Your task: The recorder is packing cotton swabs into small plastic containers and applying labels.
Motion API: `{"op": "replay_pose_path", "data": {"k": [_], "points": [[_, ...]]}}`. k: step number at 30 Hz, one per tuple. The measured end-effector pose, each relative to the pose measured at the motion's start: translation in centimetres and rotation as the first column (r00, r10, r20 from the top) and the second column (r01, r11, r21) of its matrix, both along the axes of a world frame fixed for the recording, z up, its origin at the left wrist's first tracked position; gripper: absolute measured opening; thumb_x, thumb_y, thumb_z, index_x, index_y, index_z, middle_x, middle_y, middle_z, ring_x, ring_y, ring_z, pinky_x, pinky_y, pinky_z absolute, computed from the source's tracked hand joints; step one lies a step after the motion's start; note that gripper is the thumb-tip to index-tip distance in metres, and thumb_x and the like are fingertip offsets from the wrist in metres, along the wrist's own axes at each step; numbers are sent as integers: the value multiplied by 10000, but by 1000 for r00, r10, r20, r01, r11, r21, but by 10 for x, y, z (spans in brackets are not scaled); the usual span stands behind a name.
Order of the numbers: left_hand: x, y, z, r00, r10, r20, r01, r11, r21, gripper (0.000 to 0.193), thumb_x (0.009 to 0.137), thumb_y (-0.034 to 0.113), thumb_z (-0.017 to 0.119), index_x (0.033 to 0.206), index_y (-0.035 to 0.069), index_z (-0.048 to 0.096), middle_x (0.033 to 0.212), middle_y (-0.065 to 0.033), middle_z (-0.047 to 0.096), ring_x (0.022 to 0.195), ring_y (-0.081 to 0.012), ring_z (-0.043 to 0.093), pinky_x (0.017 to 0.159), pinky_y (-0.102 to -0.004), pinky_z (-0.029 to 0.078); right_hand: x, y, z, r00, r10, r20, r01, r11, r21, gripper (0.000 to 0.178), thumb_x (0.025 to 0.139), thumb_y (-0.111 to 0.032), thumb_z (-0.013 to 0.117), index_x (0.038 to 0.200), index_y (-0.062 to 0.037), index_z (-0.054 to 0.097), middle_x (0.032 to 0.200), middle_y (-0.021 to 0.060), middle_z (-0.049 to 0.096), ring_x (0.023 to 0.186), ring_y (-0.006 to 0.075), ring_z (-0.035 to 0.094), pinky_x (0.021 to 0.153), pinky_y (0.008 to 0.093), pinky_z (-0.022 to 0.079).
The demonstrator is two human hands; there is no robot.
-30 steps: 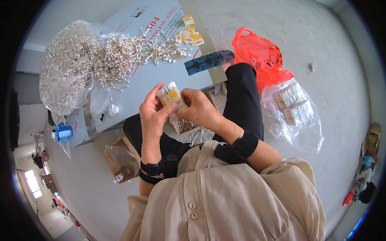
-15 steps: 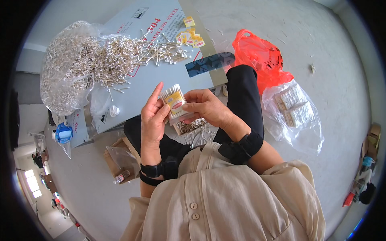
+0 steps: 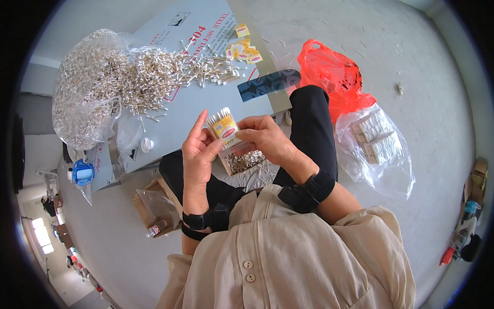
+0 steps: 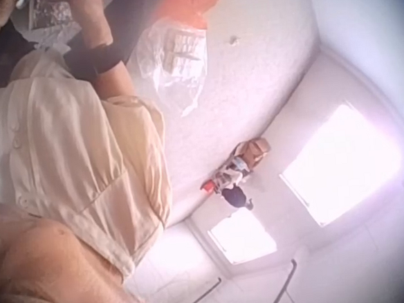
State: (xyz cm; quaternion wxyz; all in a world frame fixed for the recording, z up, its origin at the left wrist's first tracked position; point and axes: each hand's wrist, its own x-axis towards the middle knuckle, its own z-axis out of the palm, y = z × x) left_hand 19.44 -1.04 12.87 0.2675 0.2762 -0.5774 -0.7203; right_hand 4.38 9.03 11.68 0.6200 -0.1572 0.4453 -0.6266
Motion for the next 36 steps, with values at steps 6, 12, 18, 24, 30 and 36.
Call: {"op": "replay_pose_path", "data": {"k": [6, 12, 18, 24, 30, 36], "points": [[-3, 1, -5, 995, 99, -4, -98, 991, 90, 510, 815, -23, 604, 1294, -31, 430, 927, -100, 638, 805, -107, 601, 694, -228, 495, 3, 0, 0, 974, 12, -228, -22, 999, -40, 315, 832, -42, 594, 1121, 80, 563, 921, 95, 654, 764, 124, 646, 694, 235, 532], [-6, 0, -3, 984, 176, 32, -178, 981, 79, 319, 839, -20, 577, 1151, -38, 513, 889, -91, 649, 752, -102, 596, 605, -228, 502, 3, 2, 3, 982, 18, -190, -23, 999, -28, 316, 858, -74, 538, 1119, 101, 557, 913, 131, 654, 760, 147, 652, 635, 240, 532], [-5, -1, -9, 978, 208, 0, -207, 972, 112, 312, 834, -32, 572, 1144, -37, 528, 871, -88, 650, 732, -97, 588, 603, -226, 494, -4, 2, 6, 997, 46, 54, -48, 998, 44, 306, 865, -78, 476, 1074, 131, 554, 882, 206, 645, 673, 215, 666, 558, 273, 545], [-1, -4, -14, 987, 148, -56, -139, 979, 150, 350, 825, -62, 560, 1172, -22, 551, 869, -96, 654, 728, -98, 585, 603, -229, 490, -8, 3, -1, 974, 4, 227, -19, 998, 67, 240, 829, -33, 520, 1006, 122, 569, 866, 233, 646, 673, 264, 679, 555, 299, 569], [0, -5, -14, 992, 128, -20, -124, 981, 151, 356, 814, -77, 558, 1167, -29, 566, 851, -101, 657, 722, -104, 591, 608, -232, 494, -7, 4, 1, 968, -14, 252, -2, 998, 63, 190, 815, -13, 577, 955, 115, 586, 871, 245, 645, 697, 291, 686, 568, 309, 582], [0, -6, -12, 995, 97, -14, -94, 987, 133, 444, 790, -96, 572, 1228, -30, 531, 861, -99, 652, 724, -104, 596, 632, -228, 505, -6, 1, 2, 995, 6, 96, -15, 996, 93, 171, 799, 0, 596, 929, 112, 594, 854, 226, 645, 672, 266, 683, 565, 295, 582]]}}
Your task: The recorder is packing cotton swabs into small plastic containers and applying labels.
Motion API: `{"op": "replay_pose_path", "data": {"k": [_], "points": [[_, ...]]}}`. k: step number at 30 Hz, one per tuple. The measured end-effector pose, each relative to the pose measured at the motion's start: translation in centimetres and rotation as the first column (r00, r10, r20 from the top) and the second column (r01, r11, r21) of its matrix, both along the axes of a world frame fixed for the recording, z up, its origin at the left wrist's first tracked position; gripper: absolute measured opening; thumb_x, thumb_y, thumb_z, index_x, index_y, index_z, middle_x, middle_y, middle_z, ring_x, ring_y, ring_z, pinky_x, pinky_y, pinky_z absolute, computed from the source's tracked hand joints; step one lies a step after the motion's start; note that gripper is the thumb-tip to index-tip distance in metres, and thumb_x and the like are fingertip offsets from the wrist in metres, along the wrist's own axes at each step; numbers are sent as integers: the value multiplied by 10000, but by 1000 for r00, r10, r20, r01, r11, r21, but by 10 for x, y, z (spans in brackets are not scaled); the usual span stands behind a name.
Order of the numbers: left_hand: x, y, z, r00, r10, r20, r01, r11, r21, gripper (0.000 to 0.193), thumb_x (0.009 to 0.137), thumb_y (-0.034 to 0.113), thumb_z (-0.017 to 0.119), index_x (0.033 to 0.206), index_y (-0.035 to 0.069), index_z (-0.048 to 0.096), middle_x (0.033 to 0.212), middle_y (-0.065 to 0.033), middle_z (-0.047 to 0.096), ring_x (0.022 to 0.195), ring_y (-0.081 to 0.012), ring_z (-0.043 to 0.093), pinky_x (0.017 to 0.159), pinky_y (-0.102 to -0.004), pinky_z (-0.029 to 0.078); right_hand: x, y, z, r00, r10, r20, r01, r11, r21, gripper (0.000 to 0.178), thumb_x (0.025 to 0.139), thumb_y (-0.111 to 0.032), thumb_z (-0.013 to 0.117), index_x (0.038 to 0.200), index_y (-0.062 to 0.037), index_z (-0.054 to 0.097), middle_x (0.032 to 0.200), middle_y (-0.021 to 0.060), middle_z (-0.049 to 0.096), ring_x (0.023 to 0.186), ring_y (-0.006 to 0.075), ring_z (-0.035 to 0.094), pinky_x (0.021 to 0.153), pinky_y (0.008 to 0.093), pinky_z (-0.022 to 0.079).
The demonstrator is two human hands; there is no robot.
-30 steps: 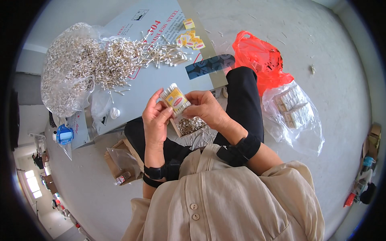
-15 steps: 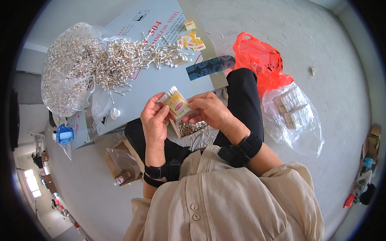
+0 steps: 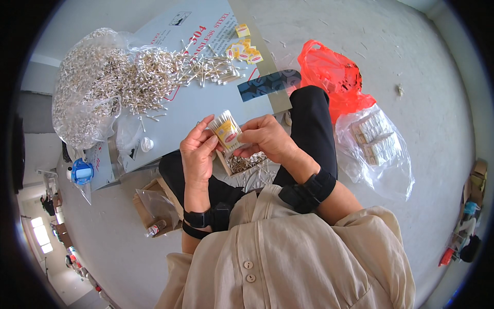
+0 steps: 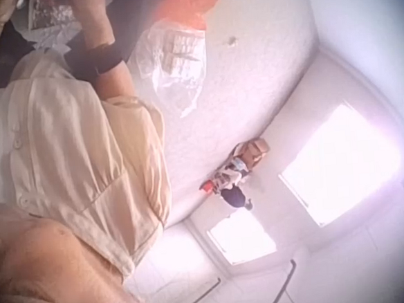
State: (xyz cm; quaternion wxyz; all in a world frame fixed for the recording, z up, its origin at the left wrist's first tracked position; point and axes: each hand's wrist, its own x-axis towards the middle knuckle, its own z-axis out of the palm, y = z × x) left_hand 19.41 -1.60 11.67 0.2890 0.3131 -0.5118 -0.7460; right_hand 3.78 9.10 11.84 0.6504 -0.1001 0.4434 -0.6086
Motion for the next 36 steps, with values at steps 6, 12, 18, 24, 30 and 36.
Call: {"op": "replay_pose_path", "data": {"k": [6, 12, 18, 24, 30, 36], "points": [[-8, 7, 6, 999, -19, 45, 26, 984, -178, 556, 758, -122, 600, 1289, -7, 484, 894, -89, 636, 744, -98, 605, 693, -228, 513, 6, -2, 2, 995, -19, -96, 20, 1000, 14, 173, 819, -39, 578, 909, 108, 596, 815, 177, 642, 658, 235, 676, 564, 286, 572], [-3, 1, 8, 1000, -11, 11, 12, 997, -76, 377, 840, 14, 612, 1207, -30, 541, 866, -89, 635, 683, -101, 608, 617, -225, 532, 4, -1, -9, 995, -68, -72, 69, 998, 7, 192, 838, -117, 588, 947, 37, 623, 819, 105, 641, 624, 157, 633, 569, 240, 532], [-5, 0, 1, 989, 145, -18, -146, 989, -36, 128, 868, 38, 588, 961, -50, 584, 811, -96, 623, 631, -137, 611, 554, -266, 557, 9, -5, -8, 982, -144, -119, 143, 990, -14, 207, 826, -156, 631, 969, -6, 637, 826, 31, 632, 612, 81, 562, 540, 195, 455], [-8, 7, -7, 943, 326, -69, -323, 945, 46, 105, 842, -2, 600, 924, -47, 553, 836, -110, 620, 673, -159, 617, 606, -289, 569, 9, -3, -11, 969, -120, -218, 117, 993, -26, 163, 816, -145, 681, 886, -4, 637, 736, 16, 615, 595, 67, 534, 533, 192, 420], [-4, 2, -4, 953, 275, -130, -265, 960, 91, 155, 865, 75, 602, 975, -29, 566, 863, -94, 629, 652, -130, 595, 558, -233, 507, 7, -2, -16, 909, -131, -396, 101, 990, -95, 121, 832, -108, 672, 838, 8, 638, 688, 18, 607, 595, 55, 523, 533, 196, 408], [0, -6, -4, 984, 169, -49, -164, 983, 81, 243, 890, 155, 601, 1036, -39, 588, 817, -86, 631, 600, -133, 582, 479, -223, 443, 9, -4, -14, 889, -168, -426, 106, 981, -165, 126, 831, -90, 668, 837, 33, 640, 684, 17, 609, 604, 50, 514, 543, 199, 410]]}}
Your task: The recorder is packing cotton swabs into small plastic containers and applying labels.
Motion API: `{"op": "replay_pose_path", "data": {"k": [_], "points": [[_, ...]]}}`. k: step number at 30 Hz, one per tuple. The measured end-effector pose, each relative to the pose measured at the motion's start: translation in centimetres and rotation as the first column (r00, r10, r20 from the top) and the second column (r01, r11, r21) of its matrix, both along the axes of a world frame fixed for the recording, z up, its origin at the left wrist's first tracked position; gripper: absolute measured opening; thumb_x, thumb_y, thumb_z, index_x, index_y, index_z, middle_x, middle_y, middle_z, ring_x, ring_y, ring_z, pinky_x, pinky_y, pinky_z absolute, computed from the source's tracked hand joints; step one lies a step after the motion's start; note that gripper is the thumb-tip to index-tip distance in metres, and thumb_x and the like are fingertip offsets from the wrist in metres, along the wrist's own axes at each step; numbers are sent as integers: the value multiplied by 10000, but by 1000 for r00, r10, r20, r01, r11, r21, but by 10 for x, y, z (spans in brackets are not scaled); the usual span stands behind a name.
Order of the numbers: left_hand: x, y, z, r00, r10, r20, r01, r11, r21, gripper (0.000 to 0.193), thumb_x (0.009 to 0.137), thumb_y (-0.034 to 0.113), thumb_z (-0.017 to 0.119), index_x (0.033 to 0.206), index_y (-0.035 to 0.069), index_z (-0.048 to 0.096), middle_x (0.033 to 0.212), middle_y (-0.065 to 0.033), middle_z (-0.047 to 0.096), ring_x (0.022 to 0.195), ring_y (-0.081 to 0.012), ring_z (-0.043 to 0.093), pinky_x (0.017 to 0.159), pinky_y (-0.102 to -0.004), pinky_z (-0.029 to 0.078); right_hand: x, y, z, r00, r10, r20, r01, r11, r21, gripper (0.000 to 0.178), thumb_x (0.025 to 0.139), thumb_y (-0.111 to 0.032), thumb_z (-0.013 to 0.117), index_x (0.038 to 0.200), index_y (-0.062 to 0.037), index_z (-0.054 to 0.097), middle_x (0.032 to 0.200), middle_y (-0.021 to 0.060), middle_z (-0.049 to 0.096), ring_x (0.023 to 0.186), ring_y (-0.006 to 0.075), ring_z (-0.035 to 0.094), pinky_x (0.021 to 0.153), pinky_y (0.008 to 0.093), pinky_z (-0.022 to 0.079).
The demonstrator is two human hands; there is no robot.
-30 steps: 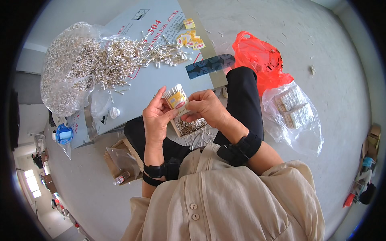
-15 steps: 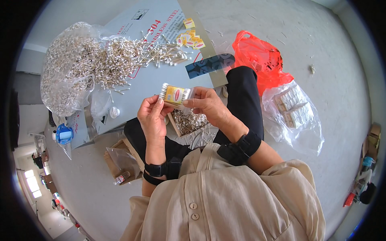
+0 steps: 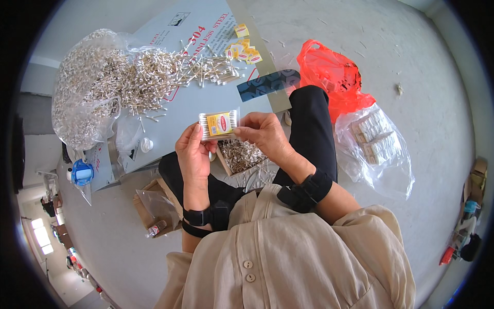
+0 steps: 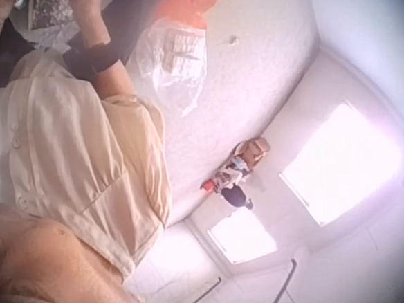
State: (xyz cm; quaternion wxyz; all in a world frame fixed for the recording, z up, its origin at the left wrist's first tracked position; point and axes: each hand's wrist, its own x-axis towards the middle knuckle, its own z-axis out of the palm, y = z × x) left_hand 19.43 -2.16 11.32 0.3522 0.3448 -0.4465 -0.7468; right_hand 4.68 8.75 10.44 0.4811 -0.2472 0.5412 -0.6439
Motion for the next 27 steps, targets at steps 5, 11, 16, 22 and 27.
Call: {"op": "replay_pose_path", "data": {"k": [5, 11, 16, 22, 27], "points": [[-1, 5, -7, 999, 38, -16, -38, 999, 15, 231, 896, 159, 595, 1006, -43, 594, 807, -89, 630, 588, -143, 585, 475, -225, 446, -1, 0, -2, 997, -77, -12, 78, 997, 10, 104, 834, -68, 656, 811, 32, 644, 686, 4, 600, 609, 49, 501, 561, 203, 412], [-1, 7, -5, 997, 41, -62, -36, 997, 73, 243, 902, 181, 588, 1021, -30, 585, 821, -98, 633, 592, -159, 592, 467, -234, 441, -3, -1, -5, 993, -94, -73, 90, 994, -56, 94, 832, -57, 647, 805, 31, 634, 693, 1, 590, 652, 40, 485, 587, 210, 413], [-1, 4, 1, 993, -27, -111, 40, 992, 119, 315, 933, 296, 536, 1032, 2, 589, 806, -71, 622, 589, -133, 578, 432, -219, 400, -3, -2, -8, 977, -43, -210, 26, 996, -84, 115, 856, -55, 608, 785, 31, 579, 678, -13, 538, 656, 51, 458, 582, 223, 394], [-11, 14, 2, 988, 116, 98, -111, 992, -61, 469, 960, 464, 413, 914, 29, 581, 729, -23, 554, 589, -70, 521, 409, -195, 360, -1, -1, 12, 956, 43, -290, -51, 998, -22, 116, 869, -53, 585, 786, 21, 551, 660, -27, 482, 659, 40, 413, 579, 208, 373], [-14, 14, -9, 949, 295, 109, -244, 910, -334, 487, 958, 484, 410, 842, 32, 551, 714, -3, 516, 604, -57, 491, 463, -194, 375, -4, -1, 8, 937, 70, -342, -96, 994, -57, 113, 885, -59, 567, 805, 16, 541, 668, -26, 494, 662, 46, 421, 587, 215, 384]]}}
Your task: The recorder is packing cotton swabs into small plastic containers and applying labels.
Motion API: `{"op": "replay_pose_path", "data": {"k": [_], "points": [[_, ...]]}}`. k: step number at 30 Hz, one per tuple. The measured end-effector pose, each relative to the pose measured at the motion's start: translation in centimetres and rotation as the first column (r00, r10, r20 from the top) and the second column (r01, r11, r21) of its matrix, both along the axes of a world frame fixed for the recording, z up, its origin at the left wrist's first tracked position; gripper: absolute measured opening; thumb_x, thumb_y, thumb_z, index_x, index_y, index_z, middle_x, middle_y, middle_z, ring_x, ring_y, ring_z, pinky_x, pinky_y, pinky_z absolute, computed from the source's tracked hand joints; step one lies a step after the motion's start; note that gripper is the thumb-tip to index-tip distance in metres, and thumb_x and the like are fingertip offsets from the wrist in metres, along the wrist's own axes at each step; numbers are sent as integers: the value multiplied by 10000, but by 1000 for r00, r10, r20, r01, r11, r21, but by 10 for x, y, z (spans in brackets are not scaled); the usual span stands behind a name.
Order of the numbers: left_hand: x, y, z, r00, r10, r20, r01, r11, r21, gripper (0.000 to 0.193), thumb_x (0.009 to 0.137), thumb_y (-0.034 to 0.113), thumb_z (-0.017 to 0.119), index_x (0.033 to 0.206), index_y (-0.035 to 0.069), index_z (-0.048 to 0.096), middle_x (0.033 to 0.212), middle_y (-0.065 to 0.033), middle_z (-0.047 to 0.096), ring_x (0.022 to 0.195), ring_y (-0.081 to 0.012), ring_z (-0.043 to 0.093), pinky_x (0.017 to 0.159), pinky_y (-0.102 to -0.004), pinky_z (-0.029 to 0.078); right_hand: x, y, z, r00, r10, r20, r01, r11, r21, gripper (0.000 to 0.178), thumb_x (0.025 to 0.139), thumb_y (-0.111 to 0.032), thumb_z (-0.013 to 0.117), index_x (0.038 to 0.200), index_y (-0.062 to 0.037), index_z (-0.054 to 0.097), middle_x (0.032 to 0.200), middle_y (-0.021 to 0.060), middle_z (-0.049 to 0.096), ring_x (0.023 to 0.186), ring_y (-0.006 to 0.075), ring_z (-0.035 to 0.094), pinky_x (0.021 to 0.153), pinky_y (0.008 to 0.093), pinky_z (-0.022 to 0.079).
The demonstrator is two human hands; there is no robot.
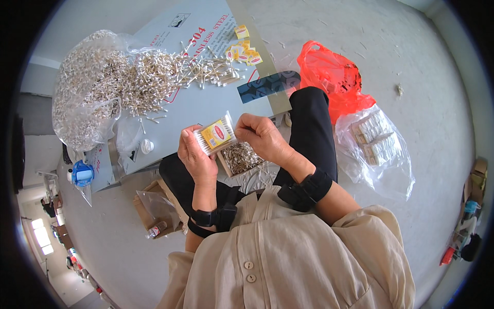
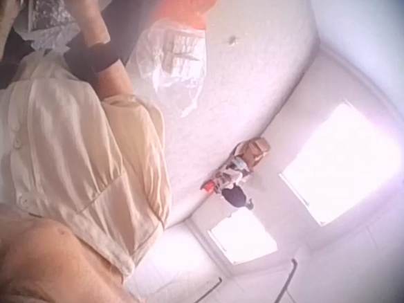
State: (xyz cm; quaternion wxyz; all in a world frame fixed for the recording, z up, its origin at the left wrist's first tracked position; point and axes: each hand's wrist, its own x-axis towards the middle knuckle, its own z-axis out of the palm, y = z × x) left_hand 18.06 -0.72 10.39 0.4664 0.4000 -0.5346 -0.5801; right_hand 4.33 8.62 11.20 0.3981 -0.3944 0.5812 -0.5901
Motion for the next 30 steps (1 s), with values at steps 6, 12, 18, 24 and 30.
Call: {"op": "replay_pose_path", "data": {"k": [6, 12, 18, 24, 30], "points": [[12, -5, 8, 971, -149, -187, 176, 974, 140, 466, 961, 431, 437, 902, -7, 585, 759, -34, 560, 690, -87, 514, 625, -208, 420, -5, -1, 16, 987, 53, -153, -57, 998, -23, 85, 890, -57, 557, 842, 7, 529, 708, 26, 521, 679, 77, 464, 595, 246, 409], [19, -21, 15, 923, -381, 61, 383, 924, -17, 369, 928, 325, 548, 970, -32, 633, 840, -55, 633, 731, -83, 546, 679, -218, 440, -18, -7, 11, 839, 18, -543, -112, 984, -141, 78, 836, -37, 586, 837, 4, 520, 742, 143, 530, 687, 311, 549, 610, 336, 444], [11, -7, 10, 910, -414, 26, 413, 910, 37, 203, 900, 145, 600, 975, -40, 639, 805, -41, 648, 663, -59, 564, 561, -213, 470, -11, -18, 6, 961, -56, -270, 24, 993, -120, 133, 871, -109, 588, 894, 11, 537, 780, 101, 583, 690, 243, 583, 599, 320, 453], [0, 6, 6, 956, -277, -99, 293, 926, 237, 160, 907, 132, 577, 921, -21, 620, 733, -27, 610, 542, -66, 545, 401, -216, 442, 10, -7, -12, 820, -151, 553, 76, 985, 156, 355, 963, -343, 480, 1023, -12, 596, 819, 6, 586, 650, 60, 529, 538, 218, 427], [-3, 6, 10, 951, -303, -60, 309, 929, 205, 167, 890, 137, 613, 906, -30, 612, 725, -2, 585, 589, -42, 500, 524, -192, 426, 2, -7, -9, 891, -130, 435, 79, 988, 132, 338, 941, -318, 535, 906, 0, 643, 646, -29, 504, 558, 39, 403, 477, 201, 315]]}}
